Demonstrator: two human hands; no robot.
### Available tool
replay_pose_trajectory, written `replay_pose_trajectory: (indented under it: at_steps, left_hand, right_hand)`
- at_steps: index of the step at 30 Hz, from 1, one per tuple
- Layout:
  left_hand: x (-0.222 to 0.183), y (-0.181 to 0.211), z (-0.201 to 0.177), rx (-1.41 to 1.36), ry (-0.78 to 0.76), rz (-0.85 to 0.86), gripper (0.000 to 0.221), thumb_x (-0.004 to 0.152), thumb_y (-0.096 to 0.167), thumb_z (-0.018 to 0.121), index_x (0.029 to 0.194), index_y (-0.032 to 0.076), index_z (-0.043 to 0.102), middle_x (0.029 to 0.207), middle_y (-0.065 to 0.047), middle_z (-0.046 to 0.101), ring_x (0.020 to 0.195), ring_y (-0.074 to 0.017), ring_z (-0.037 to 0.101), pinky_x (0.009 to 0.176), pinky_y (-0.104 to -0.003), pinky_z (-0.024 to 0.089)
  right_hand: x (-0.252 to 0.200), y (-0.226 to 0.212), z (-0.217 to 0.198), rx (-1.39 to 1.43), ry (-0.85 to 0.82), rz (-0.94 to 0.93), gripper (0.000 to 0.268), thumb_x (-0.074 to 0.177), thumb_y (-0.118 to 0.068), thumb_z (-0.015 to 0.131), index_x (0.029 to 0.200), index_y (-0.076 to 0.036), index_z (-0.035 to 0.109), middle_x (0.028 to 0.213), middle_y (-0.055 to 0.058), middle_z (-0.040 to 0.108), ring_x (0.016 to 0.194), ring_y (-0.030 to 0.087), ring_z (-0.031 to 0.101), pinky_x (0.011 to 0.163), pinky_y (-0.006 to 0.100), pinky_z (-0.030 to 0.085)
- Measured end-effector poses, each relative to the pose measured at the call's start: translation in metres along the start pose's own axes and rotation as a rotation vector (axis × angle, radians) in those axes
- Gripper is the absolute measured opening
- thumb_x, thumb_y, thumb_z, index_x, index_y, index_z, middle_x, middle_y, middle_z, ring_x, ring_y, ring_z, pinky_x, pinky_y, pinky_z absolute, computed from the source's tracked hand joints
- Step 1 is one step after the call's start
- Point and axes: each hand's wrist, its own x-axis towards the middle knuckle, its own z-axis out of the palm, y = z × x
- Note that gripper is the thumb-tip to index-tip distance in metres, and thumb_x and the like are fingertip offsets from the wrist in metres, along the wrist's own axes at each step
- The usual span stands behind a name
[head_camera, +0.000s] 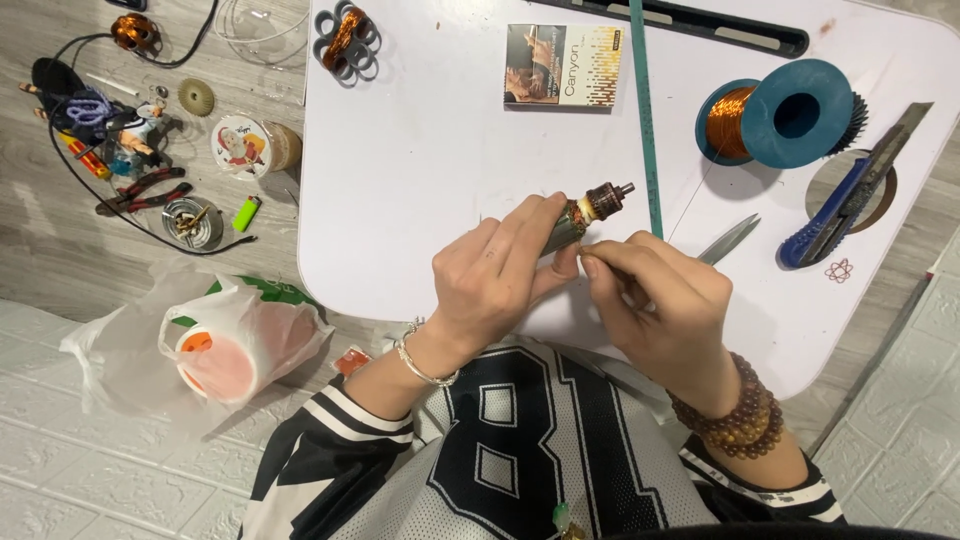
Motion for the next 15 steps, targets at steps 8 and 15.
replay_pose_trajectory:
  at_steps: [8,15]
  left_hand:
    - [-0.0013,0.0051,0.0015,-0.105,0.023,-0.086,0.036,0.091,0.032,0.074,0.113,0.004,0.071,0.092,-0.009,0.075,0.059,-0.0131,0.062,0.056,-0.023,0.056]
    - [-0.0004,0.0061,0.0047,-0.169,0.074,-0.128,0.037,0.089,0.031,0.077,0.113,0.003,0.071,0.092,-0.009,0.076,0.062,-0.0147,0.064,0.057,-0.025,0.058]
  right_hand:
    - [0.0046,-0.0036,-0.0035,0.028,0.013,-0.001,0.011,0.089,0.008,0.066,0.081,0.003,0.072,0.048,0.004,0.052,0.037,0.013,0.044,0.034,0.022,0.038]
    - [0.0053,-0.0066,-0.0036,0.038,0.026,-0.015,0.01,0.088,0.006,0.066,0.08,0.004,0.072,0.048,0.007,0.054,0.035,0.013,0.046,0.033,0.022,0.038]
